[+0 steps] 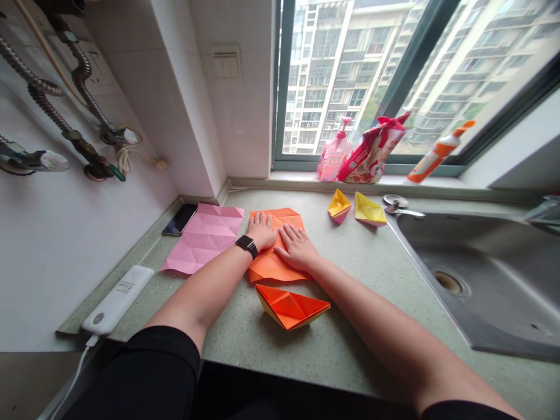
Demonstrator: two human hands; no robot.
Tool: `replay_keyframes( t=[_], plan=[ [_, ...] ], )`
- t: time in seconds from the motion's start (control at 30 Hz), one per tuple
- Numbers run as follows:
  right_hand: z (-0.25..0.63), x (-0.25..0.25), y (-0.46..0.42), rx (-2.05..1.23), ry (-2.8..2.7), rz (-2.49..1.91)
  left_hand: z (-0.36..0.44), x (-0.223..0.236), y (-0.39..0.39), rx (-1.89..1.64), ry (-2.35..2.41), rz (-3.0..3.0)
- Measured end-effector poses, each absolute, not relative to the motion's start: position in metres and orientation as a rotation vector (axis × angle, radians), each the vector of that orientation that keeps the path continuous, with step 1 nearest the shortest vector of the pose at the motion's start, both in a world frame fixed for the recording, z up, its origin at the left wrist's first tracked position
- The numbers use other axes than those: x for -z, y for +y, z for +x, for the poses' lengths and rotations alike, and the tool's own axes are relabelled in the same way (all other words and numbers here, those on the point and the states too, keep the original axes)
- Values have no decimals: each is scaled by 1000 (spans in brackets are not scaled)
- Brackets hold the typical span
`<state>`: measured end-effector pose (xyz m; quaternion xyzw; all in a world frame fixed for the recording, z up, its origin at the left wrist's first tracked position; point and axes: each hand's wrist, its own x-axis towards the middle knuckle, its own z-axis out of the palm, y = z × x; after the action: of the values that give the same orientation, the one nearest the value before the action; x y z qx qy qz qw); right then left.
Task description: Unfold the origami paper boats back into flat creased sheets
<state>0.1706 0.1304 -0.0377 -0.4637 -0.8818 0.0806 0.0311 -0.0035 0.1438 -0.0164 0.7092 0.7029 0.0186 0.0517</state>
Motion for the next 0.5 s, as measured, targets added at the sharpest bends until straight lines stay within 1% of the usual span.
replay_keyframes(
  t=[0.2, 0.3, 0.4, 0.5],
  plan=[
    [175, 38, 118, -196, -2708, -1390, 9, 19, 153, -116, 2173, 2132],
    [186, 45, 100, -170, -2752, -1299, 7, 21, 152, -142, 2160, 2145],
    [203, 49, 85, -217, -2775, -1210, 6, 23, 151, -164, 2155, 2149],
    [217, 40, 91, -359, -2720, -1120, 6, 24, 150, -181, 2154, 2147]
  ],
)
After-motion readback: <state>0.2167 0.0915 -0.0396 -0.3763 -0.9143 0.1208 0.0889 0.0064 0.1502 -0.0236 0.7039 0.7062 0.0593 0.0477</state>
